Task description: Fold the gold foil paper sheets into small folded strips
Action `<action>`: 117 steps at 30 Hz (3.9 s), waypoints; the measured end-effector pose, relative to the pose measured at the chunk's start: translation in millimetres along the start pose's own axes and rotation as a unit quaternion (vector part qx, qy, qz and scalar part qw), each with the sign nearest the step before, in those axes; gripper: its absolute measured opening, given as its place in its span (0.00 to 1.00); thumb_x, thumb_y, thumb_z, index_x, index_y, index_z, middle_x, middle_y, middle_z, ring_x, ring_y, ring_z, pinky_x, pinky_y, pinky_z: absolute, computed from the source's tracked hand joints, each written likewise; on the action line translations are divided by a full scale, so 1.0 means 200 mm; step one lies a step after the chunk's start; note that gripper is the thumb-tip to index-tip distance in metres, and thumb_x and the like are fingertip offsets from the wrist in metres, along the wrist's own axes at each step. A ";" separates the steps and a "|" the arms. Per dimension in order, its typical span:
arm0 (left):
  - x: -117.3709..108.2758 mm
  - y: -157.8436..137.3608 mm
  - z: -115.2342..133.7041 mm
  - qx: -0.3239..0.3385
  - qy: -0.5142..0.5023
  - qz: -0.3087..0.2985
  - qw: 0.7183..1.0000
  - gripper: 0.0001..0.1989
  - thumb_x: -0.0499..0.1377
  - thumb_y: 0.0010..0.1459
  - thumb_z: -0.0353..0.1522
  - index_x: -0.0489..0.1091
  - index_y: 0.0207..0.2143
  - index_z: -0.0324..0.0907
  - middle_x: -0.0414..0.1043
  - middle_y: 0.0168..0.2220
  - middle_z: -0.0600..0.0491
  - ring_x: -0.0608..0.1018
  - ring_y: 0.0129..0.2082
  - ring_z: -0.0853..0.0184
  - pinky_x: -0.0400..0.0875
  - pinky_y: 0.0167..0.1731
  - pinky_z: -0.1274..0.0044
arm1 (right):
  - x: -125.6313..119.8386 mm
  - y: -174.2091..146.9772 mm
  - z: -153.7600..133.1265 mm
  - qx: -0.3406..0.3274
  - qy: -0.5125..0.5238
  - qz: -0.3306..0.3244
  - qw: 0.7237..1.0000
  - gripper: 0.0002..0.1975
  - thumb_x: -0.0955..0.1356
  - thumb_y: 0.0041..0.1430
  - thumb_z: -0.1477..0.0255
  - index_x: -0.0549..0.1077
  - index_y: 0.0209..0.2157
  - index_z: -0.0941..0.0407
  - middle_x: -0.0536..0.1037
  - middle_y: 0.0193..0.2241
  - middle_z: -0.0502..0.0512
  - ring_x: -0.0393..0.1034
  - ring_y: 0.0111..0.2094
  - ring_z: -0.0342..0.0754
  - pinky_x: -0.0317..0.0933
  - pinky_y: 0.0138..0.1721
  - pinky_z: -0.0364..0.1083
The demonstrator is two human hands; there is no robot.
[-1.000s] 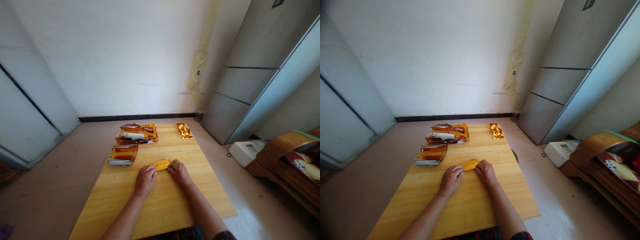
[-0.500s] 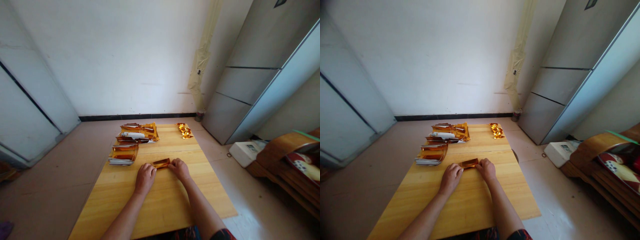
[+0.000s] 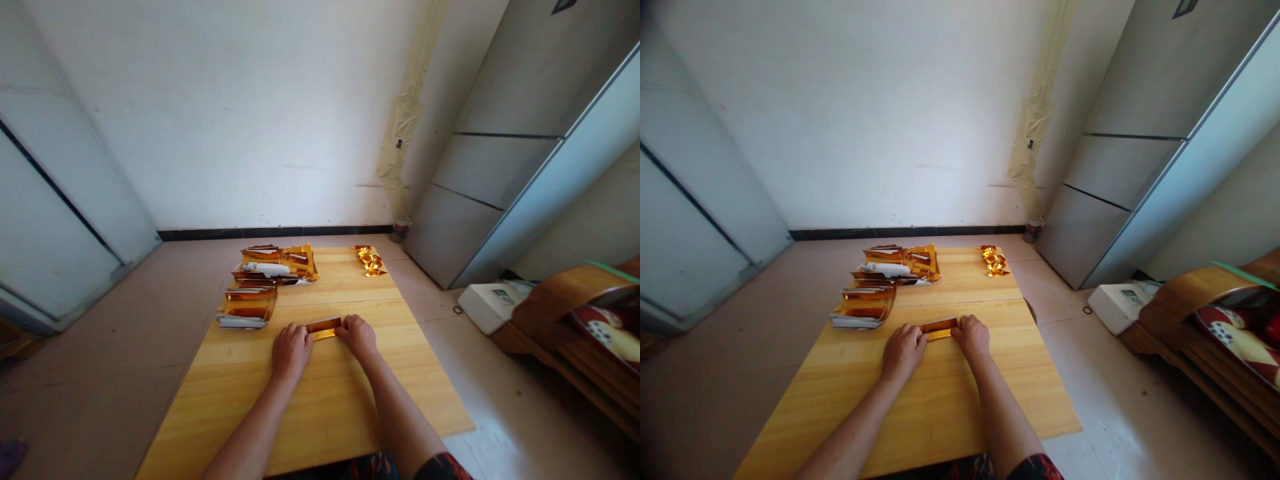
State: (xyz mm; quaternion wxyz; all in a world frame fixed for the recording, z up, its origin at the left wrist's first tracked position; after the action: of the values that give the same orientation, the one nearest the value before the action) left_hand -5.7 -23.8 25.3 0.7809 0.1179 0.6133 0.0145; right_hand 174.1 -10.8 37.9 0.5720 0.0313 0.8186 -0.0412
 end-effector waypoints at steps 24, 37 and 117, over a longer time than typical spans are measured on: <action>-0.03 -0.05 0.02 0.018 0.041 0.043 0.998 0.06 0.51 0.59 0.29 0.68 0.35 0.43 0.67 0.34 0.51 0.68 0.37 0.63 0.59 0.36 0.74 | 0.00 -0.01 -0.02 0.008 -0.004 0.006 1.000 0.06 0.67 0.53 0.67 0.72 0.30 0.55 0.74 0.30 0.50 0.66 0.29 0.42 0.46 0.26 0.40; 0.01 -0.08 0.04 0.174 -0.009 -0.021 0.985 0.10 0.50 0.59 0.25 0.70 0.32 0.41 0.69 0.36 0.51 0.68 0.39 0.65 0.64 0.40 0.74 | 0.05 -0.06 -0.06 -0.127 -0.063 0.023 0.990 0.09 0.62 0.60 0.75 0.74 0.33 0.55 0.74 0.33 0.54 0.67 0.35 0.43 0.53 0.34 0.40; -0.05 -0.24 0.04 0.125 0.033 0.048 0.991 0.17 0.53 0.57 0.26 0.67 0.49 0.47 0.70 0.41 0.50 0.68 0.41 0.62 0.58 0.37 0.70 | 0.03 -0.06 -0.03 0.113 0.076 0.099 0.986 0.32 0.68 0.43 0.71 0.65 0.54 0.57 0.56 0.60 0.61 0.54 0.57 0.60 0.49 0.55 0.53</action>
State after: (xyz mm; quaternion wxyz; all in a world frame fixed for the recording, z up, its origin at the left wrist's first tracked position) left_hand -6.0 -73.9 27.4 0.7379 0.2428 0.6294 -0.0210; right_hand 165.6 -22.4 35.4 0.5024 0.1796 0.8425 -0.0743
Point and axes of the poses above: each hand's wrist, its own y-axis towards the middle knuckle, its own x-axis out of the palm, z = x × y, the point moved 1 cm from there along y, towards the middle knuckle
